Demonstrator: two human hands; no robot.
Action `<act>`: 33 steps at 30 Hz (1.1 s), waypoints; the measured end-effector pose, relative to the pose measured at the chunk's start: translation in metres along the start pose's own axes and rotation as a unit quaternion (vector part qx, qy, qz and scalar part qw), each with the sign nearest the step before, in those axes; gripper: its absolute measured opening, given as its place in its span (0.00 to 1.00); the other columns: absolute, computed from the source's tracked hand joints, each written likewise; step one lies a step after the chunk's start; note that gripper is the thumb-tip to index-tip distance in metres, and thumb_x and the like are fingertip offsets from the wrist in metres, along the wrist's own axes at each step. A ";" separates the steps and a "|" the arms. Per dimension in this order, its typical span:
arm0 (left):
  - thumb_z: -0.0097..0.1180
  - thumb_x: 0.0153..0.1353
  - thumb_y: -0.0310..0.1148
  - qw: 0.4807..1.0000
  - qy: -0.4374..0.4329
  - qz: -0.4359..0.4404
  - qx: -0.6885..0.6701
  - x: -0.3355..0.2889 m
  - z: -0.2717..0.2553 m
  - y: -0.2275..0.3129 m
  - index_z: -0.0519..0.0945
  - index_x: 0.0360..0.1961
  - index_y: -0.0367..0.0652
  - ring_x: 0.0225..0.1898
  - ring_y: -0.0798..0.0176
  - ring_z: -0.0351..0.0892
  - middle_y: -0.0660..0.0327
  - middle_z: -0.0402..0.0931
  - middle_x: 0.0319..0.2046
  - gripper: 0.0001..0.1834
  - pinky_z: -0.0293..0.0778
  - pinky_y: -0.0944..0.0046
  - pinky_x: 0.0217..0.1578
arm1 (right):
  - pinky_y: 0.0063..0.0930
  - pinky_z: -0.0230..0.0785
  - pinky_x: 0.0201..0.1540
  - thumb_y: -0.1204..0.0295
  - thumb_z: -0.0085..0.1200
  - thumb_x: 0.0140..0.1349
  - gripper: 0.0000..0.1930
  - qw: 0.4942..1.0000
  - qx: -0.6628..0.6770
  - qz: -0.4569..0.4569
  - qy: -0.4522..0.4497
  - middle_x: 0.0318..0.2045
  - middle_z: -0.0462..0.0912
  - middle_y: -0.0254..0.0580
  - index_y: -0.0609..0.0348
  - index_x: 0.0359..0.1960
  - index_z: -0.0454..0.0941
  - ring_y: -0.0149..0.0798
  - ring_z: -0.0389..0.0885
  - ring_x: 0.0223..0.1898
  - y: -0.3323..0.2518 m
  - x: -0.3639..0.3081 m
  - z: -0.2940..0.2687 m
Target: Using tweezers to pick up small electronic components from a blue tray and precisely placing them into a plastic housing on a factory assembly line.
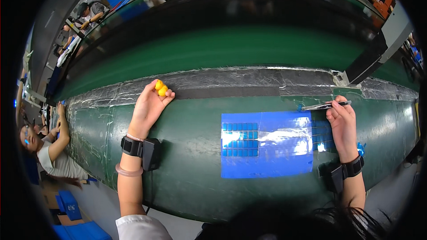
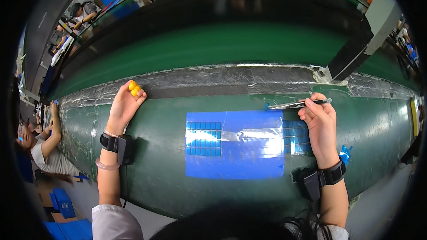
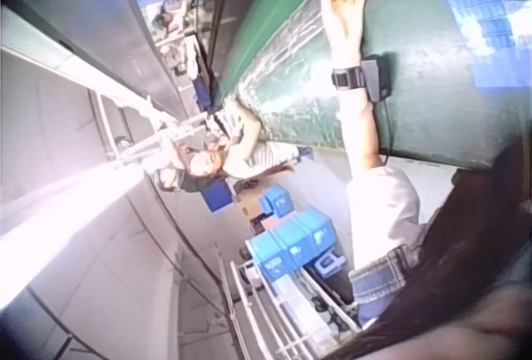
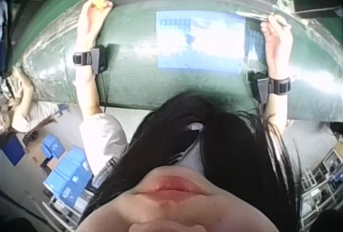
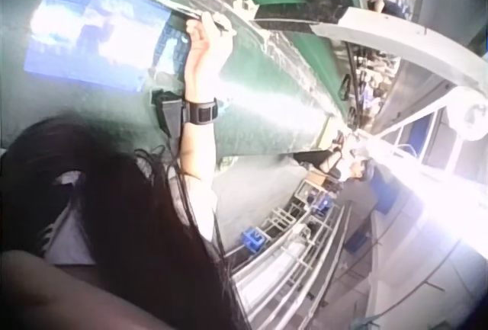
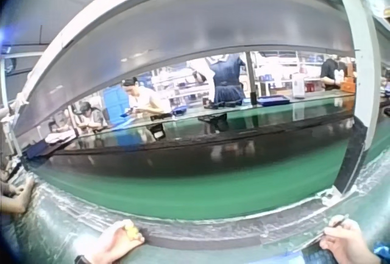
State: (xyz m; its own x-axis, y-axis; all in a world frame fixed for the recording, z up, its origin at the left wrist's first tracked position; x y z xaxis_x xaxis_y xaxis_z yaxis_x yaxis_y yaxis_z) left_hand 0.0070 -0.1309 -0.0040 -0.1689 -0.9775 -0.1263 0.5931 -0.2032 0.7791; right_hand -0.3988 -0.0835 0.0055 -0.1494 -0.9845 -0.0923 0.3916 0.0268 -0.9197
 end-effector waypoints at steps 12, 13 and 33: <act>0.41 0.53 0.33 1.000 -0.009 0.001 0.009 0.001 0.001 -0.001 0.65 0.24 0.41 0.28 0.65 0.65 0.61 0.64 0.22 0.07 0.63 0.63 0.40 | 0.15 0.61 0.26 0.76 0.45 0.49 0.06 1.000 -0.010 -0.001 0.000 0.23 0.71 0.36 0.59 0.29 0.64 0.27 0.71 0.22 0.003 0.002 -0.004; 0.41 0.53 0.33 1.000 -0.008 0.001 0.011 0.001 0.001 -0.001 0.65 0.24 0.41 0.28 0.65 0.65 0.61 0.64 0.22 0.07 0.63 0.63 0.40 | 0.15 0.61 0.26 0.76 0.45 0.49 0.06 1.000 -0.010 0.000 0.000 0.23 0.71 0.36 0.59 0.29 0.64 0.27 0.71 0.22 0.004 0.002 -0.005; 0.41 0.53 0.34 1.000 0.000 0.005 0.023 0.002 0.001 -0.001 0.65 0.23 0.41 0.28 0.65 0.65 0.61 0.64 0.22 0.08 0.63 0.63 0.40 | 0.15 0.61 0.26 0.75 0.45 0.49 0.05 1.000 -0.016 0.003 -0.001 0.25 0.71 0.37 0.58 0.28 0.64 0.26 0.71 0.23 0.002 0.002 -0.003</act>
State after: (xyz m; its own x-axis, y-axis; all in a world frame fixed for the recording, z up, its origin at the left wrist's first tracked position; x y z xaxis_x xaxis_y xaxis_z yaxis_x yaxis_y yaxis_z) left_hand 0.0054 -0.1324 -0.0042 -0.1621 -0.9796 -0.1185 0.5579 -0.1900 0.8078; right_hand -0.4010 -0.0851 0.0019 -0.1446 -0.9848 -0.0962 0.3639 0.0375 -0.9307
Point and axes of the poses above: each hand's wrist, its own x-axis towards the middle knuckle, its own z-axis out of the palm, y = z × x, the point moved 10 cm from there along x, towards the middle knuckle
